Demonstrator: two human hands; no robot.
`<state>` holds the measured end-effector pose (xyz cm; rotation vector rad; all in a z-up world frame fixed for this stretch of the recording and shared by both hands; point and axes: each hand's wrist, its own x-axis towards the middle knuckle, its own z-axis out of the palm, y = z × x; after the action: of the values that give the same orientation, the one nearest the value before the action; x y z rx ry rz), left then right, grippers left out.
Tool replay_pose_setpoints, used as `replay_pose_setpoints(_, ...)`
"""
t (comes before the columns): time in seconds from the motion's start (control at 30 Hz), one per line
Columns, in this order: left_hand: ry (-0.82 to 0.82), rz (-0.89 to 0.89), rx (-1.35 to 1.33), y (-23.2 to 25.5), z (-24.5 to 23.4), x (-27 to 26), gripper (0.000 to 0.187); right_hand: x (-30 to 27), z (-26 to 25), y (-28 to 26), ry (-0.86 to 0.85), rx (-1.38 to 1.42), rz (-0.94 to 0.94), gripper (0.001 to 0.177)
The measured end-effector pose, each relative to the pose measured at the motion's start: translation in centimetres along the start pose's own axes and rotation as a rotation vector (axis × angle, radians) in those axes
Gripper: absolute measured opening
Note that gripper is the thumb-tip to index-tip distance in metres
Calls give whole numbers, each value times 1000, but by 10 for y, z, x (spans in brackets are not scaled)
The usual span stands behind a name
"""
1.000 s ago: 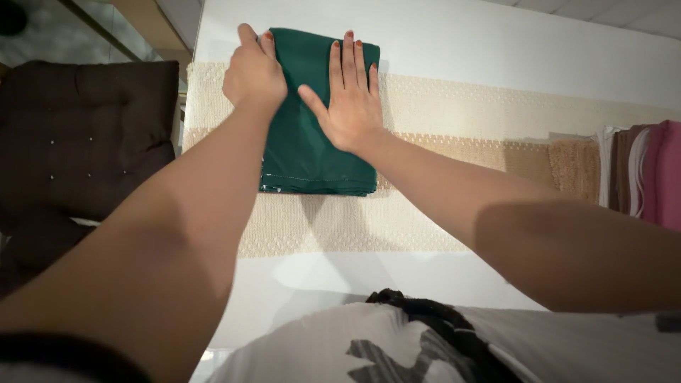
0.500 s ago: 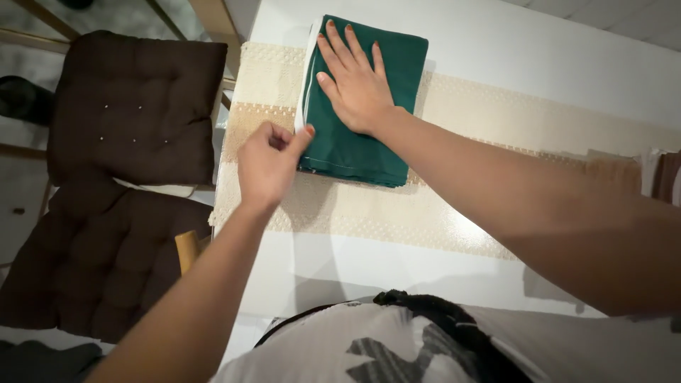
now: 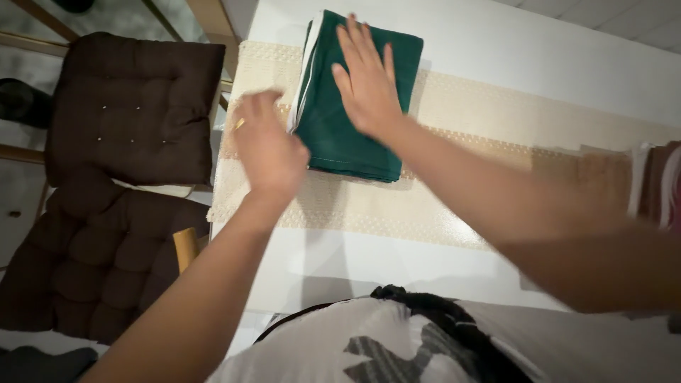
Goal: The person folds several towels on a table. They smooth and fold a brown towel, then a green towel, and finally a pink towel, stacking each neatly on top of the previous one.
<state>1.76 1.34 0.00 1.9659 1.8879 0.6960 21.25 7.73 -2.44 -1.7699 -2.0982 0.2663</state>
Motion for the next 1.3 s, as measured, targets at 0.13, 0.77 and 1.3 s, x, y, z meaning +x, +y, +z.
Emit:
replay_pose_setpoints(0.13, -8, 368, 94, 29, 30, 15, 62, -62, -1, -17, 10, -144, 91, 66)
replay_pose_setpoints(0.77, -207, 461, 283, 45, 79, 72, 70, -84, 10, 13, -38, -26, 186, 72)
replay_pose_setpoints(1.3, -362, 741, 207, 80, 74, 36, 70, 15, -10, 131, 151, 1047, 908, 34)
